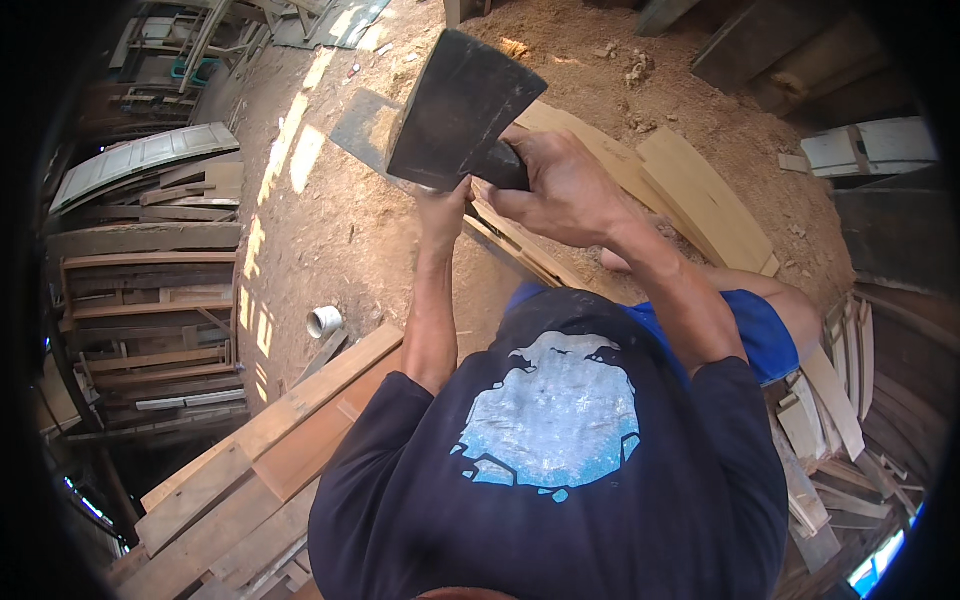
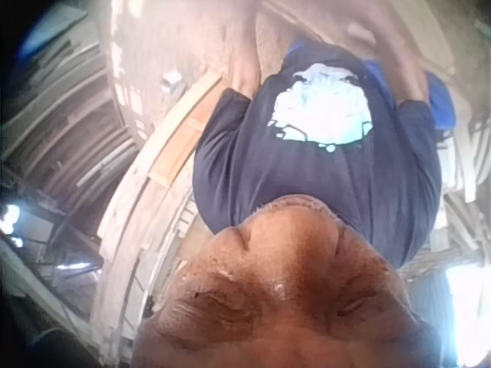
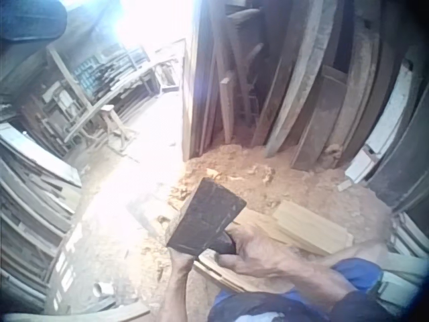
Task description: The person uses a hand plane to smooth a long wooden plank on a workbench. They then use a chisel and mallet to carve and shape the wood, repeatedly striking the chisel to remove material.
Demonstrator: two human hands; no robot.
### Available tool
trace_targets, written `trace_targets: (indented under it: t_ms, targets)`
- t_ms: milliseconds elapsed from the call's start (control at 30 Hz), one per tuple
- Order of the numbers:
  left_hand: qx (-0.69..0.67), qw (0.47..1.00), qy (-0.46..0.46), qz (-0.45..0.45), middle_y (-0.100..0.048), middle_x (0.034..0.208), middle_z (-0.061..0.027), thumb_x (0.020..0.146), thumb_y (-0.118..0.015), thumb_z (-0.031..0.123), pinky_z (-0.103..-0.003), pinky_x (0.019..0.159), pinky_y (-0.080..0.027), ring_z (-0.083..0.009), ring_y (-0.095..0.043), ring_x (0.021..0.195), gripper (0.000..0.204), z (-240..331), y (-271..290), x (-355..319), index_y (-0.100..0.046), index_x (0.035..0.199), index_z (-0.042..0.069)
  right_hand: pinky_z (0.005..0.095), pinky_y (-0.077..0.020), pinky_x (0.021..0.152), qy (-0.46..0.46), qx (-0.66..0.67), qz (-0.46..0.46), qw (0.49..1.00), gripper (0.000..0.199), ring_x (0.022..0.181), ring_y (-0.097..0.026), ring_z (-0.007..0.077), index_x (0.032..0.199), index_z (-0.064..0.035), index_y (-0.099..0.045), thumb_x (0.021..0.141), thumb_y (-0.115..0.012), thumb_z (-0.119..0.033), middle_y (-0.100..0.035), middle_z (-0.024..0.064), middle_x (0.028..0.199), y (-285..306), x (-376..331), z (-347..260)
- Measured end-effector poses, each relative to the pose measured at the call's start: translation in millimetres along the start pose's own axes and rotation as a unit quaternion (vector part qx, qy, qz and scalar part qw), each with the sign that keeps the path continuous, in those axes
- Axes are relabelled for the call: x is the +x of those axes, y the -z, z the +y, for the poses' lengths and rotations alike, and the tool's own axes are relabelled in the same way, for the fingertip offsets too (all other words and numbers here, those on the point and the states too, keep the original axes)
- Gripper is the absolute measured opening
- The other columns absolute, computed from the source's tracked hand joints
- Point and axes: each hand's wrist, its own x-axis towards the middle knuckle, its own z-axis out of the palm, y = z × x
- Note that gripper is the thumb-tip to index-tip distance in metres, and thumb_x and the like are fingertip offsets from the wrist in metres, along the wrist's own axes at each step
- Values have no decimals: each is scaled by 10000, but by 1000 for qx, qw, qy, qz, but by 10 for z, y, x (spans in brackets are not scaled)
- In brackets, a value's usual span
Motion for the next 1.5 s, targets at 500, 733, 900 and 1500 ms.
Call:
trace_targets:
  t_ms: [500,733,900,1500]
  targets:
    - [94,994,-54,-7,-709,905,-73,795,-784,93,-292,734,-550,-133,-679,819,288,-205,-237,-163,-662,1033,-13,487,-546,745,-6,-369,-56,928,304,840,-699,377,1098,-77,-642,818,-725,-162,-705,198,834,-202,300,392]
    - [141,989,-43,26,-639,814,-20,837,-750,38,-282,658,-509,-98,-596,736,169,-136,-46,-435,-610,927,11,465,-532,664,100,-197,42,975,271,768,-697,353,1050,-45,-654,799,-716,-127,-683,175,793,51,175,-167]
    - [96,992,-82,20,-615,801,-7,838,-762,52,-286,680,-503,-99,-578,741,184,-129,-33,-376,-587,890,27,423,-510,617,267,40,147,952,133,676,-660,339,870,-29,-674,781,-739,-104,-643,148,717,-234,351,-100]
    - [13,996,-81,17,-709,1049,-70,819,-744,30,-295,862,-537,-148,-676,974,321,-202,40,-296,-661,1124,-27,420,-519,714,-3,-65,-52,996,329,702,-669,302,1074,-20,-682,765,-732,-121,-679,188,775,-80,46,-200]
